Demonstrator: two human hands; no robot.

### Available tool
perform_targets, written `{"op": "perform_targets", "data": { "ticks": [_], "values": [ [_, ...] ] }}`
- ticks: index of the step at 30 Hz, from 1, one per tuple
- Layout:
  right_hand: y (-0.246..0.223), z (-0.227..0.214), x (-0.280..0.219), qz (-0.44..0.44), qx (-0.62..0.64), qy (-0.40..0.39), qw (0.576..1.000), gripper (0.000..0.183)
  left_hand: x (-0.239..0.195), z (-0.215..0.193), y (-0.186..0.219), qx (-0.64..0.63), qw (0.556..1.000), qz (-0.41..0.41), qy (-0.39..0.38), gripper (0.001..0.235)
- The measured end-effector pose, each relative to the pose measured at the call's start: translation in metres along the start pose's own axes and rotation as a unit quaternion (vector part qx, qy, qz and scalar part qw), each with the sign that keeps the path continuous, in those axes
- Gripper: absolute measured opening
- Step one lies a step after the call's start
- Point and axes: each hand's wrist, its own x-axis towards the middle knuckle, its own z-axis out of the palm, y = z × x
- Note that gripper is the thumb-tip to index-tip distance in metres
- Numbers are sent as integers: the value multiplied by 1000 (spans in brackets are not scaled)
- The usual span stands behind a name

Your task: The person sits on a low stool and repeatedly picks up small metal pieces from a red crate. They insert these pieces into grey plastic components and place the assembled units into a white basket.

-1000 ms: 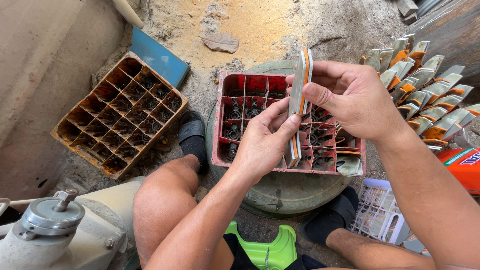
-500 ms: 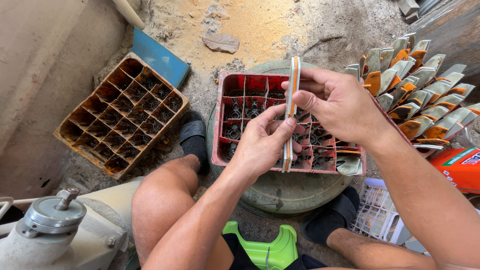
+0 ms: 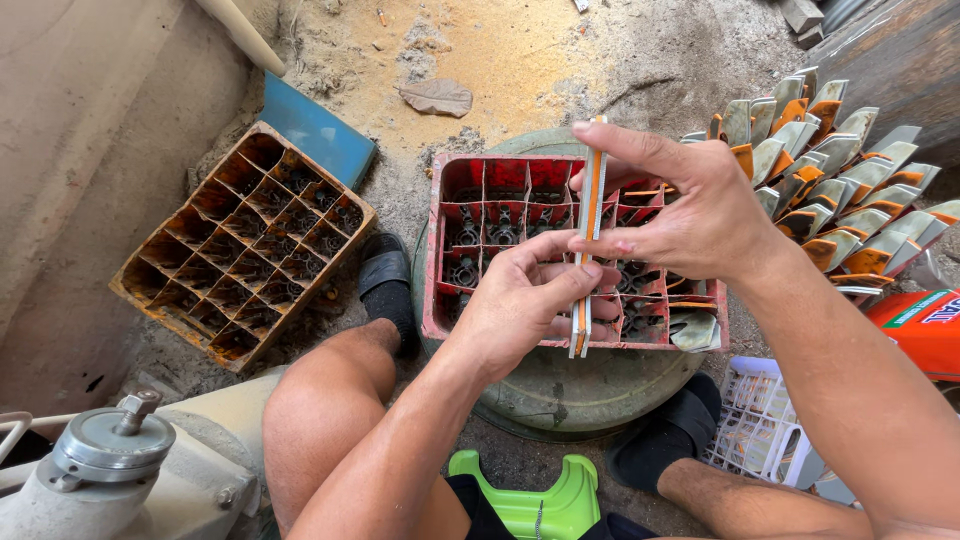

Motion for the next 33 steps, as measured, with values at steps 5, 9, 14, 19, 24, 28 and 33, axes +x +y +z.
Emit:
{"op": "perform_targets", "data": {
  "ticks": [5,9,14,19,24,28,33],
  "values": [
    [-2,6,3,62,245,-14,967,116,3,3,5,-1,999,1,33,35],
    [9,12,-2,72,114,-9,991,105,2,3,2,-18,1000,8,8,27],
    [23,12,-5,44,105,15,993,94,0,3,4,-12,999,-40,10,24],
    [13,9,-2,7,130,7,991,95,-3,5,8,-4,999,-36,10,29],
    [3,12,8,90,323,16,942,85,-1,6,11,17,999,-24,37,38],
    [9,17,11,173,308,19,935,44,0,7,6,13,999,-15,37,40],
    [14,20,7,144,295,35,944,33,2,6,4,47,997,1,54,41]
  ]
}}
